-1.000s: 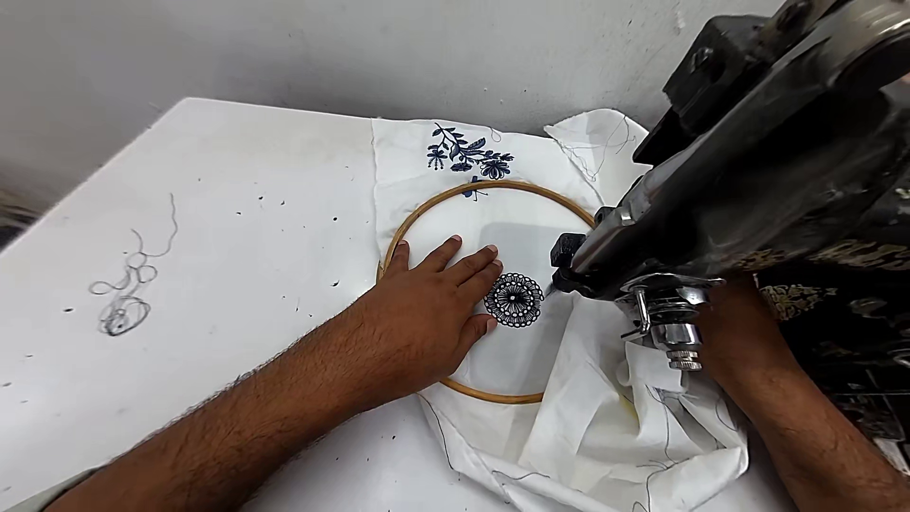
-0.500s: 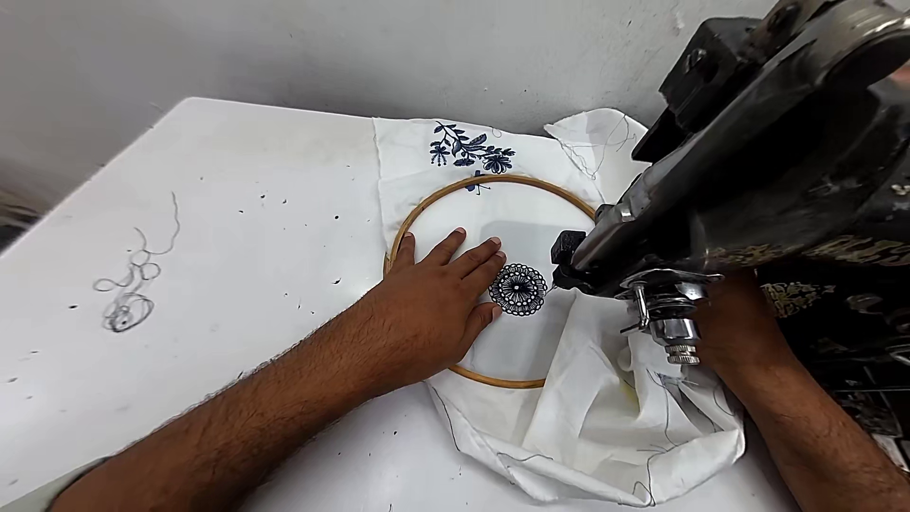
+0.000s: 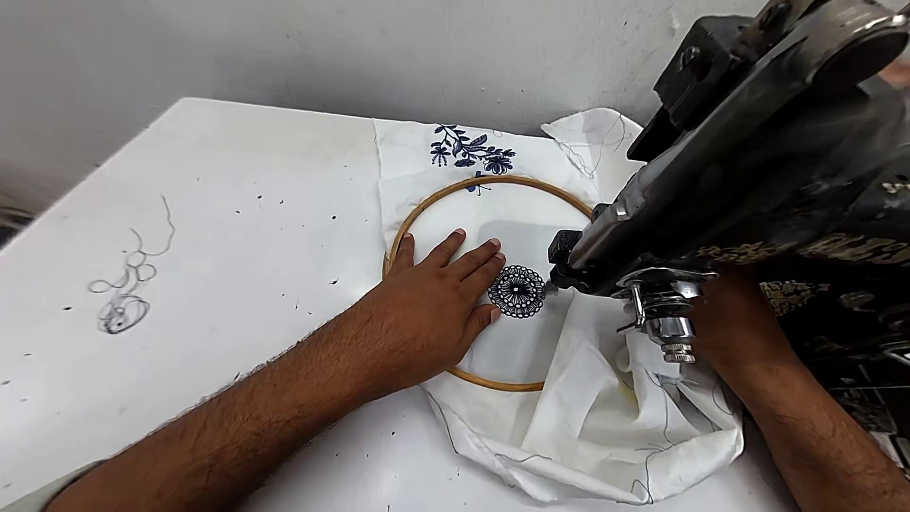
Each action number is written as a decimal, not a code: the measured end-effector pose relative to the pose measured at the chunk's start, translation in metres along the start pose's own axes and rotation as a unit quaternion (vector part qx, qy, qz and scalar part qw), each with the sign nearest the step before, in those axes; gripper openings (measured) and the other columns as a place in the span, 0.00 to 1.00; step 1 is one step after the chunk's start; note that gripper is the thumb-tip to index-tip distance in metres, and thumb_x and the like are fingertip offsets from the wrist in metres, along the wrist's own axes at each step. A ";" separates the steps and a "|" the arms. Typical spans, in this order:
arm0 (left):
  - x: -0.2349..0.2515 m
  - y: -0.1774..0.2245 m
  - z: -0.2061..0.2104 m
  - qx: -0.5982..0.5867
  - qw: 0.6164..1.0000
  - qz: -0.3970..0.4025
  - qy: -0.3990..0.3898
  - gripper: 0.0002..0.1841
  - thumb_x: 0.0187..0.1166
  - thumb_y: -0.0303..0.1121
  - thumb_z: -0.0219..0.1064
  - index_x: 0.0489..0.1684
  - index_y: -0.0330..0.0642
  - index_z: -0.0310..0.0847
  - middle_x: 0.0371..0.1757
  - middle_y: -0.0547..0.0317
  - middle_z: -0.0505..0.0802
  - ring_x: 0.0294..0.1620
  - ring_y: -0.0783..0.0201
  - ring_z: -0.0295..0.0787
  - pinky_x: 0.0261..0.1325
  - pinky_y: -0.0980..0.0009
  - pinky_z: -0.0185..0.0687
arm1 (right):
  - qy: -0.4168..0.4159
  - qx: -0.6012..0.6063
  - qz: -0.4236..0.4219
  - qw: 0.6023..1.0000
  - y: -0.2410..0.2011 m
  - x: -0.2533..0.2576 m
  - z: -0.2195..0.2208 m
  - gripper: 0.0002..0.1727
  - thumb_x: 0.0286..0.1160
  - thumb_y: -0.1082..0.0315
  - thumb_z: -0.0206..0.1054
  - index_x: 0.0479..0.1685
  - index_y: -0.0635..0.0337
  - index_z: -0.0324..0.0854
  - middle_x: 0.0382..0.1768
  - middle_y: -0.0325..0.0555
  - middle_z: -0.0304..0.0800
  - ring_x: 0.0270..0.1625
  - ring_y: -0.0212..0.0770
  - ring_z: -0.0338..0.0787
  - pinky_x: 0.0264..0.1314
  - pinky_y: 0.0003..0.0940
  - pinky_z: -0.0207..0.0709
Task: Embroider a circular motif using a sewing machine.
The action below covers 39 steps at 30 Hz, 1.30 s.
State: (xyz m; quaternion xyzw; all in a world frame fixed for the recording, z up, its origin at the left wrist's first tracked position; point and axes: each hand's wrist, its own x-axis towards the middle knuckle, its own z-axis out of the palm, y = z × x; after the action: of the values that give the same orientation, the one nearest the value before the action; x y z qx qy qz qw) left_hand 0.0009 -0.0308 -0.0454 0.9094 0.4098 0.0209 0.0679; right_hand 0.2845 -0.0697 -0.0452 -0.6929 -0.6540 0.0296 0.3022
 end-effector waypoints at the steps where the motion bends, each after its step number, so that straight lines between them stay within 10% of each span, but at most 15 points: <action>1: -0.001 0.000 -0.001 0.000 1.000 0.002 -0.003 0.33 0.92 0.56 0.39 0.93 0.53 0.62 0.94 0.67 0.64 0.95 0.48 0.54 0.83 0.22 0.46 | -0.006 -0.003 0.016 1.000 -0.002 -0.001 0.000 0.12 0.66 0.66 0.74 0.43 0.64 0.85 0.41 0.56 0.87 0.47 0.51 0.88 0.46 0.56 0.76; 7: 0.000 -0.002 -0.002 0.002 1.000 -0.005 -0.008 0.33 0.92 0.56 0.39 0.93 0.54 0.62 0.94 0.68 0.64 0.95 0.48 0.54 0.83 0.22 0.48 | 0.016 0.032 -0.008 0.999 0.002 0.000 0.004 0.16 0.64 0.60 0.72 0.48 0.58 0.84 0.43 0.44 0.88 0.50 0.33 0.87 0.51 0.38 0.79; 13: -0.001 0.001 -0.001 0.005 1.000 -0.004 -0.011 0.33 0.92 0.56 0.39 0.93 0.55 0.60 0.94 0.69 0.63 0.95 0.49 0.52 0.84 0.23 0.46 | 0.006 -0.009 -0.012 1.000 0.003 0.001 0.002 0.14 0.65 0.61 0.73 0.43 0.63 0.85 0.42 0.56 0.88 0.48 0.51 0.88 0.47 0.57 0.77; 39: -0.003 0.000 -0.004 0.006 1.000 -0.002 -0.019 0.33 0.91 0.57 0.39 0.93 0.55 0.61 0.94 0.70 0.63 0.95 0.49 0.52 0.84 0.23 0.46 | 0.005 0.006 0.013 1.000 -0.003 0.000 0.002 0.15 0.65 0.63 0.73 0.45 0.64 0.84 0.44 0.55 0.88 0.51 0.47 0.87 0.52 0.53 0.76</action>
State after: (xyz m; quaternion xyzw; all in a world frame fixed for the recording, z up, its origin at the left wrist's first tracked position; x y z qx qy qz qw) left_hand -0.0016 -0.0321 -0.0419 0.9090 0.4107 0.0013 0.0706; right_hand 0.2810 -0.0693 -0.0460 -0.6998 -0.6430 0.0336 0.3094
